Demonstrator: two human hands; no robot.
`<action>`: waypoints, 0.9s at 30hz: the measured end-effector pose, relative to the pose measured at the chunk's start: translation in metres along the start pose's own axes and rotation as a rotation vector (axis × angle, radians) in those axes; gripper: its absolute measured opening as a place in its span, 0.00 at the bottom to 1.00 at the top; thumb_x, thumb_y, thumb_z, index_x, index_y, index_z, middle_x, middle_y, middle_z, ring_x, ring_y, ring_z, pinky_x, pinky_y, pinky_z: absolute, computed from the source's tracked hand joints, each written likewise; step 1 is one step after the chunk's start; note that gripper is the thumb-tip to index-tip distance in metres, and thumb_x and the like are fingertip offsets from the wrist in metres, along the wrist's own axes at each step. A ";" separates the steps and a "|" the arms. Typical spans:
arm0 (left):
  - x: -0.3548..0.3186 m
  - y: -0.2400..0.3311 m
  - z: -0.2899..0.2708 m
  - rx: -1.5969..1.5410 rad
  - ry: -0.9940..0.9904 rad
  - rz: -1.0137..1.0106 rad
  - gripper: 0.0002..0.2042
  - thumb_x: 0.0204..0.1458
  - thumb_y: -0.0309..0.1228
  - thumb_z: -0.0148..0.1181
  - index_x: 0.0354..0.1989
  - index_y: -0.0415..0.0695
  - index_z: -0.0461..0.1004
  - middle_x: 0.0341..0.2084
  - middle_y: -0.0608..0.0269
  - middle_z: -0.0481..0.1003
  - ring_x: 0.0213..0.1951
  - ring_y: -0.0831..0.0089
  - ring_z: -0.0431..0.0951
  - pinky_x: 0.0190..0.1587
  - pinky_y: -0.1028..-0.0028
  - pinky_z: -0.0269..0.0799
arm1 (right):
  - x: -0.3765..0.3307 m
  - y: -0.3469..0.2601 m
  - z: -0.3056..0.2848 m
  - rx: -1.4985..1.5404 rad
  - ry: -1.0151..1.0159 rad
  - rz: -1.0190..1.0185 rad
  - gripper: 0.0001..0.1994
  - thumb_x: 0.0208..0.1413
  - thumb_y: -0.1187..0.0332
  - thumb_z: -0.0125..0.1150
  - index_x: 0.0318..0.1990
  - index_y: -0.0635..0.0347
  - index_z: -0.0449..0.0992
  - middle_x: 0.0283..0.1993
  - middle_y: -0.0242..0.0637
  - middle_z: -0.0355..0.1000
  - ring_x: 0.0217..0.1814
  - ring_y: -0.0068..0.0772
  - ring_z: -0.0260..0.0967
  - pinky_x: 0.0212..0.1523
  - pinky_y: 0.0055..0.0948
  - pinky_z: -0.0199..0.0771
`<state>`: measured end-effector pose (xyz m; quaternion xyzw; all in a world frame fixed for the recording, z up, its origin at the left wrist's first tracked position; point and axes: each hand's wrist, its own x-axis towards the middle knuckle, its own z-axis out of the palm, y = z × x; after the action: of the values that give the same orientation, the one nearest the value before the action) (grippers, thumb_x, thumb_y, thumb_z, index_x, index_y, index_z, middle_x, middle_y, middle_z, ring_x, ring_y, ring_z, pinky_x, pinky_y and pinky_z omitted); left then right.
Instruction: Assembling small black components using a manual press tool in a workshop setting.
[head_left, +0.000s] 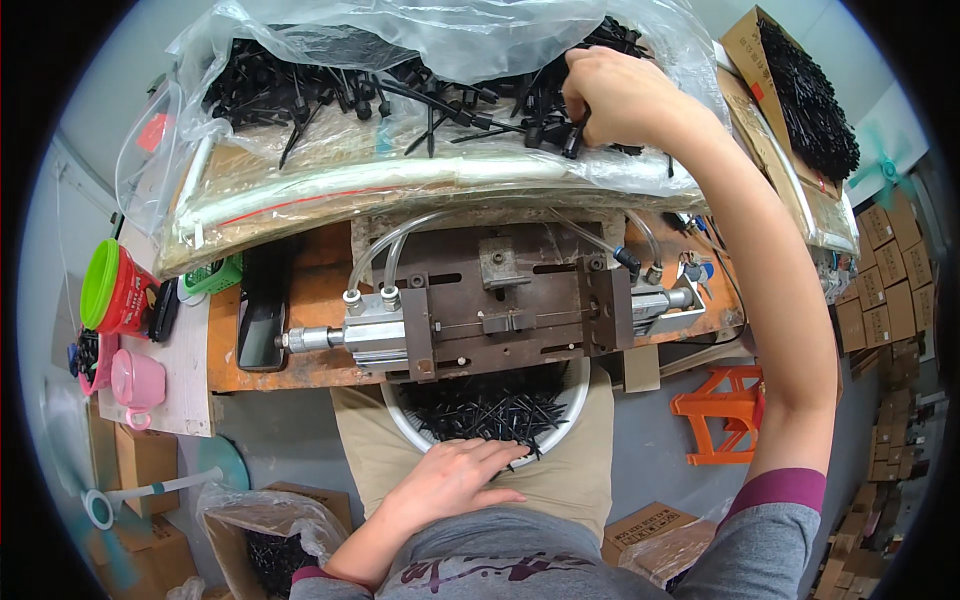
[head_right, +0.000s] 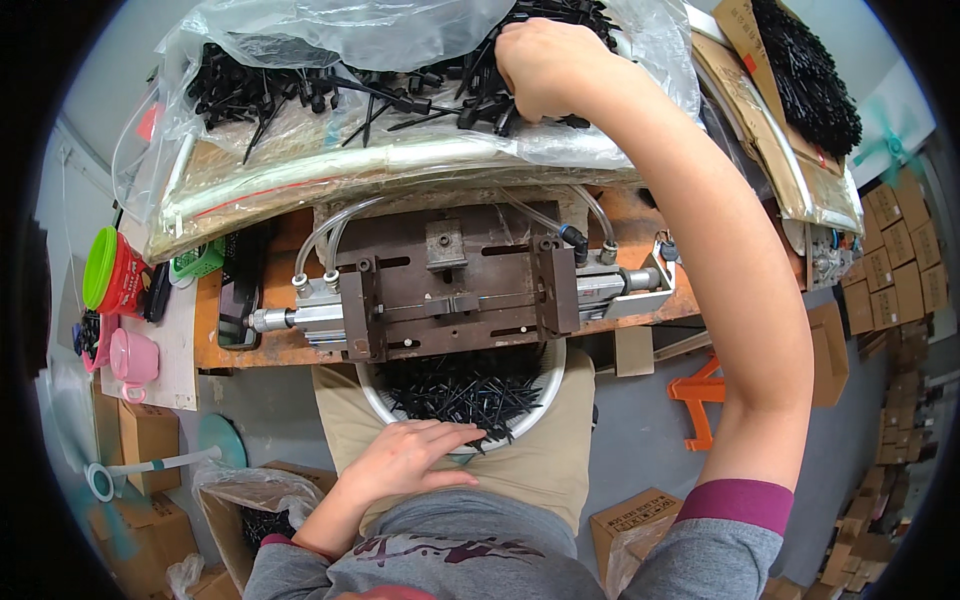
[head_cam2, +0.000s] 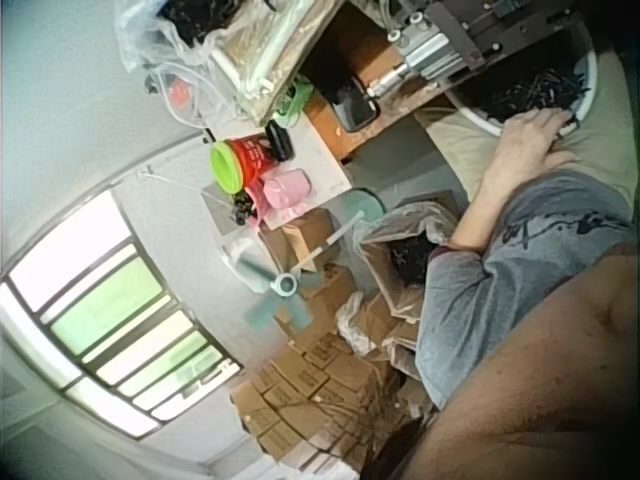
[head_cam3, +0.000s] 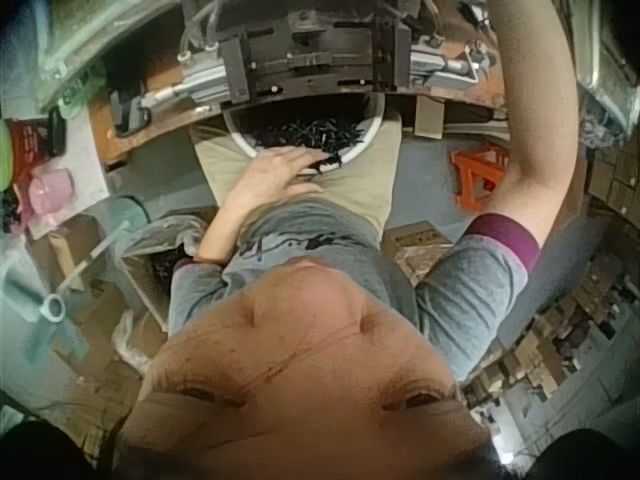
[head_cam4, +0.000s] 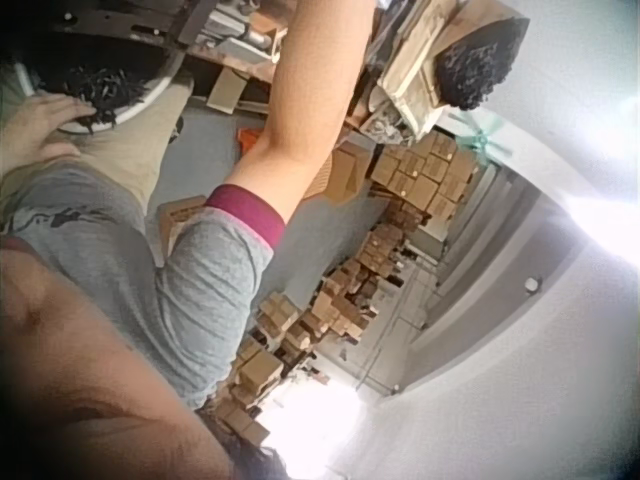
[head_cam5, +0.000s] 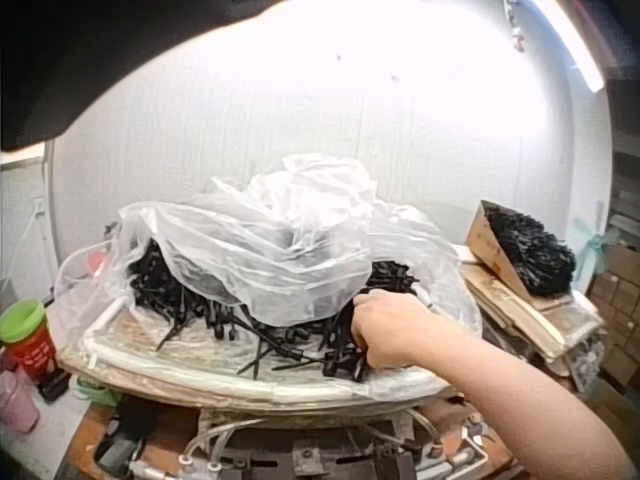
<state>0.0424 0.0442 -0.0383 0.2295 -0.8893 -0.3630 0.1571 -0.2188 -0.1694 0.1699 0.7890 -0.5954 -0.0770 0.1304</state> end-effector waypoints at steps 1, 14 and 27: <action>0.000 0.000 0.000 -0.002 0.005 0.005 0.26 0.47 0.48 0.67 0.51 0.44 0.75 0.46 0.60 0.78 0.40 0.64 0.80 0.41 0.69 0.77 | 0.002 -0.002 0.000 -0.019 0.018 -0.014 0.14 0.32 0.75 0.71 0.33 0.60 0.81 0.42 0.38 0.75 0.48 0.40 0.74 0.44 0.36 0.77; 0.000 0.000 -0.001 -0.004 0.008 0.011 0.25 0.49 0.48 0.65 0.51 0.44 0.75 0.46 0.61 0.78 0.40 0.65 0.80 0.41 0.69 0.77 | 0.000 0.033 0.010 0.290 0.272 -0.102 0.12 0.41 0.74 0.66 0.36 0.64 0.76 0.30 0.47 0.74 0.30 0.44 0.70 0.36 0.36 0.72; 0.008 0.014 -0.011 0.004 0.108 0.084 0.23 0.47 0.43 0.69 0.49 0.43 0.76 0.46 0.62 0.79 0.37 0.68 0.80 0.38 0.73 0.77 | -0.027 0.040 0.021 1.579 0.384 0.174 0.11 0.57 0.63 0.66 0.39 0.62 0.82 0.27 0.25 0.74 0.27 0.13 0.67 0.30 0.16 0.69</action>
<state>0.0362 0.0424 -0.0202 0.2117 -0.8891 -0.3414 0.2194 -0.2693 -0.1566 0.1611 0.5986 -0.5005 0.5124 -0.3587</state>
